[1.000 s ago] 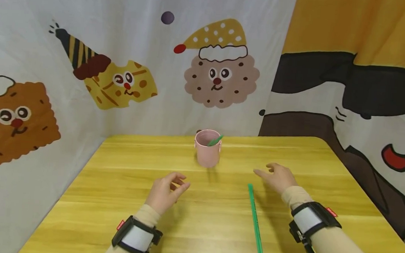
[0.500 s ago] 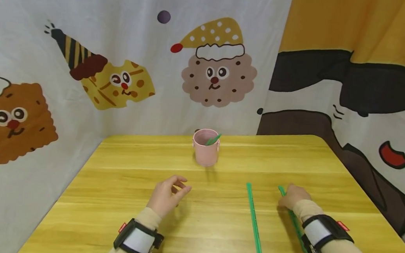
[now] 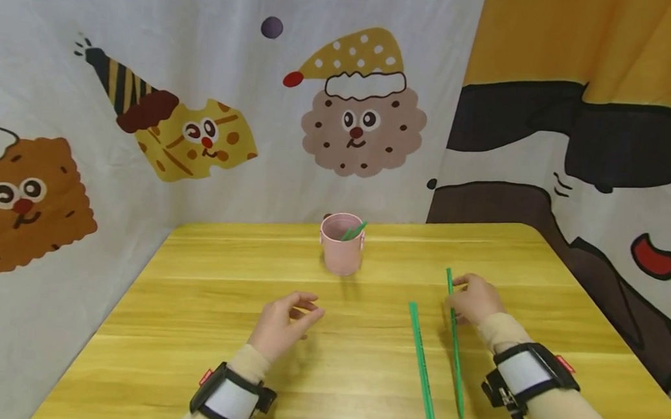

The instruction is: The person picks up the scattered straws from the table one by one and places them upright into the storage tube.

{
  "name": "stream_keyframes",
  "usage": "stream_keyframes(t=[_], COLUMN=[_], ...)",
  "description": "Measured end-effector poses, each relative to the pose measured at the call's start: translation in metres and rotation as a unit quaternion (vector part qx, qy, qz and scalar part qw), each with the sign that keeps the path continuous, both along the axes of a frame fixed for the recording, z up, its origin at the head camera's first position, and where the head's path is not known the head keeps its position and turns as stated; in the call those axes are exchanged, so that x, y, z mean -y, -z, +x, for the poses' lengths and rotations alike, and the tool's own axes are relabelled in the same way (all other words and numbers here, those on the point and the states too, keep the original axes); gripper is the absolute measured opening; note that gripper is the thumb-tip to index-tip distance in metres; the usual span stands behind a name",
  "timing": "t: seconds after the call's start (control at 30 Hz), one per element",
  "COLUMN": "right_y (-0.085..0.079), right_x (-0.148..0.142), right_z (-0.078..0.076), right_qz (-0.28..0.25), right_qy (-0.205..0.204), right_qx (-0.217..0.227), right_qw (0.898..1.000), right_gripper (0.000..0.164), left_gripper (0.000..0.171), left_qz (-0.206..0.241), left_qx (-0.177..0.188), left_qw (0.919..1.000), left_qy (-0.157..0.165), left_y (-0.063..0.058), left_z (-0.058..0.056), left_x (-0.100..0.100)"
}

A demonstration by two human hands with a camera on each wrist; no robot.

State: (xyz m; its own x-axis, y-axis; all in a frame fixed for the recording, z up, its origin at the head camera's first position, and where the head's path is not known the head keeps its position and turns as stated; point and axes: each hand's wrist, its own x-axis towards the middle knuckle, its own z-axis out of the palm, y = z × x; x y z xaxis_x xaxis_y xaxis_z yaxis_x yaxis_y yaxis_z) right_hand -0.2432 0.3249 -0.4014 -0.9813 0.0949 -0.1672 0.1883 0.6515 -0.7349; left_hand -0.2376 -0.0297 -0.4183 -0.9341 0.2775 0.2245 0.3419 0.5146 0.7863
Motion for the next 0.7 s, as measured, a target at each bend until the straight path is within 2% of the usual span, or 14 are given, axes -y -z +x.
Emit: stream_keyframes(t=[0.17,0.3,0.4,0.5,0.6,0.7], right_y=[-0.031,-0.049,-0.055,-0.059,-0.063,-0.067], right_x=[0.04,0.07,0.089,0.106,0.119,0.128], right_z=[0.001,0.007,0.011,0.015,0.018,0.019], right_qz=[-0.036,-0.059,-0.075,-0.095,-0.122,-0.153], right_qy=[-0.017,-0.04,-0.063,-0.088,-0.103,-0.106], right_qx=[-0.089,-0.129,-0.151,-0.167,-0.178,-0.187], right_qw=[0.995,0.989,0.984,0.977,0.971,0.965], right_gripper=[0.053,0.05,0.047,0.045,0.044,0.044], left_gripper=[0.038,0.039,0.038,0.041,0.049,0.054], left_qz=[0.006,0.037,0.08,0.112,0.109,0.091], left_qx=[-0.002,-0.006,-0.003,0.017,0.044,0.07], left_qw=[0.9996,0.9986,0.9958,0.9915,0.9883,0.9861], left_qy=[0.027,0.037,0.046,0.064,0.097,0.12], left_y=[-0.009,-0.021,-0.032,-0.04,-0.044,-0.042], left_z=[0.004,0.005,0.003,0.002,0.003,0.004], left_x=[-0.009,-0.016,-0.022,-0.028,-0.033,-0.037])
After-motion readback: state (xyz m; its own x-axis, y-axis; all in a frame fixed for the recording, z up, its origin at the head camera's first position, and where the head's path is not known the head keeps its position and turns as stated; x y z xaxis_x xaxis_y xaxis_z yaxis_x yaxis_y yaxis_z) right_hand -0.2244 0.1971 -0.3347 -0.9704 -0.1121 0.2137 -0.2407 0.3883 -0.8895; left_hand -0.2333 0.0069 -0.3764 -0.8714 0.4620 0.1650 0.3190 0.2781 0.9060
